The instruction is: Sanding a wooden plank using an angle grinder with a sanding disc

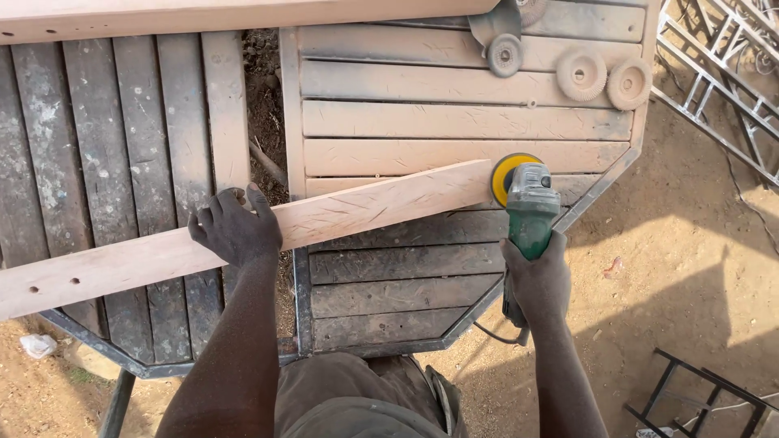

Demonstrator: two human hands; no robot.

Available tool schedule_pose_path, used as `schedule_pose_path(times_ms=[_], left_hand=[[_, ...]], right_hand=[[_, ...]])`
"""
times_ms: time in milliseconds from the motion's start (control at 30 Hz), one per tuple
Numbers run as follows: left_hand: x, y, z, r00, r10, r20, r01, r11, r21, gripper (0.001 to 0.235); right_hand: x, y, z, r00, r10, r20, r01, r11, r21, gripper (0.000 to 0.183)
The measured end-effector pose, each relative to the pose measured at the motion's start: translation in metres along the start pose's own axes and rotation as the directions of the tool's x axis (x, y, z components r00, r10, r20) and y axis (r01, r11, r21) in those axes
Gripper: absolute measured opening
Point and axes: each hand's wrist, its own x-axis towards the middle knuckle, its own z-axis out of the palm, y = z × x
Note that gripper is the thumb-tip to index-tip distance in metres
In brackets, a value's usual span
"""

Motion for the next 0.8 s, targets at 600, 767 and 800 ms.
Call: schedule_pose_path(times_ms=[600, 767, 800], left_hand=[[0.0, 0.003, 0.001, 0.999, -0.033, -0.026, 0.032, 0.999, -0.029, 0.024], [-0.002, 0.003, 0.009, 0.997, -0.072, 0.006, 0.072, 0.997, -0.039, 0.028], [-0.003, 0.001, 0.01, 0.995, -0.096, 0.036, 0.097, 0.994, -0.044, 0.031]], right_hand=[[-0.077, -0.026, 0.081, 0.939, -0.22, 0.266, 0.252, 0.963, -0.092, 0.076], [-0.044, 0.0, 0.05, 0.996, -0.079, 0.03, 0.078, 0.996, 0.036, 0.069], [-0.042, 0.003, 0.042, 0.997, -0.071, -0.008, 0.071, 0.995, 0.063, 0.068]])
